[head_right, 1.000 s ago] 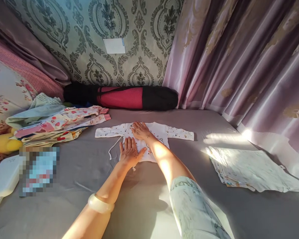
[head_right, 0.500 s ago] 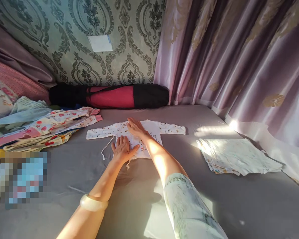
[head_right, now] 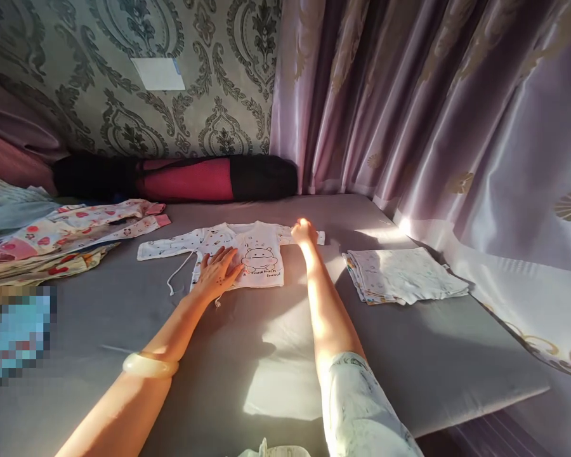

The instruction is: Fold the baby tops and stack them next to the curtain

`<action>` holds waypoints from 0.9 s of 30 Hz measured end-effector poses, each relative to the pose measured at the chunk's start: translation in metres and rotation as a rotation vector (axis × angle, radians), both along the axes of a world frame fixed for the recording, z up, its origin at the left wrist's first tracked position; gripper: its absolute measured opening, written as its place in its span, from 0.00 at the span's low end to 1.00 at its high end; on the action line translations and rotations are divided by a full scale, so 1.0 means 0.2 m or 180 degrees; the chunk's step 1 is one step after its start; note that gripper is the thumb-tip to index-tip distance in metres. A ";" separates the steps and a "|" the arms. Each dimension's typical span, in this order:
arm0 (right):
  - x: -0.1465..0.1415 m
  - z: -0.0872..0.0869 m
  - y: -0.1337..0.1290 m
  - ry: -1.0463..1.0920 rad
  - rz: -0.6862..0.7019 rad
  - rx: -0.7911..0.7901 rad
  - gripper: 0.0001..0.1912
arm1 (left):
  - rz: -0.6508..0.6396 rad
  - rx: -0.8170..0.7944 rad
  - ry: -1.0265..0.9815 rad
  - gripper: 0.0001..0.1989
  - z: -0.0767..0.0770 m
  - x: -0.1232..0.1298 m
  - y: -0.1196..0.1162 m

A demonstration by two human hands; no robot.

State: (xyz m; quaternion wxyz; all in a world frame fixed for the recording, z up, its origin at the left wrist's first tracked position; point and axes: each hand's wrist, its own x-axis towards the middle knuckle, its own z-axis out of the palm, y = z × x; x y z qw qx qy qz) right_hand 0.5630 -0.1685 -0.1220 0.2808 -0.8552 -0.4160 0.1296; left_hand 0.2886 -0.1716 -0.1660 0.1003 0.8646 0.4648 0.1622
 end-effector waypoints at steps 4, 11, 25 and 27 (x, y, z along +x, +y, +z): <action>0.17 -0.01 -0.07 0.0018 -0.0342 -0.0058 0.23 | -0.0054 -0.0067 0.0069 0.20 0.00 -0.01 0.00; 0.21 -0.16 -0.08 -0.0438 -0.0727 -0.0253 0.19 | -0.0019 -0.0010 0.0506 0.15 0.10 0.04 0.02; 0.27 -0.11 -0.10 0.0011 -0.0816 -0.0104 0.12 | -0.0773 -0.0173 0.0156 0.19 0.11 0.56 0.32; 0.30 -0.10 -0.10 0.0232 -0.0627 0.0089 0.07 | -0.0967 -0.0134 -0.0050 0.21 0.05 0.61 0.37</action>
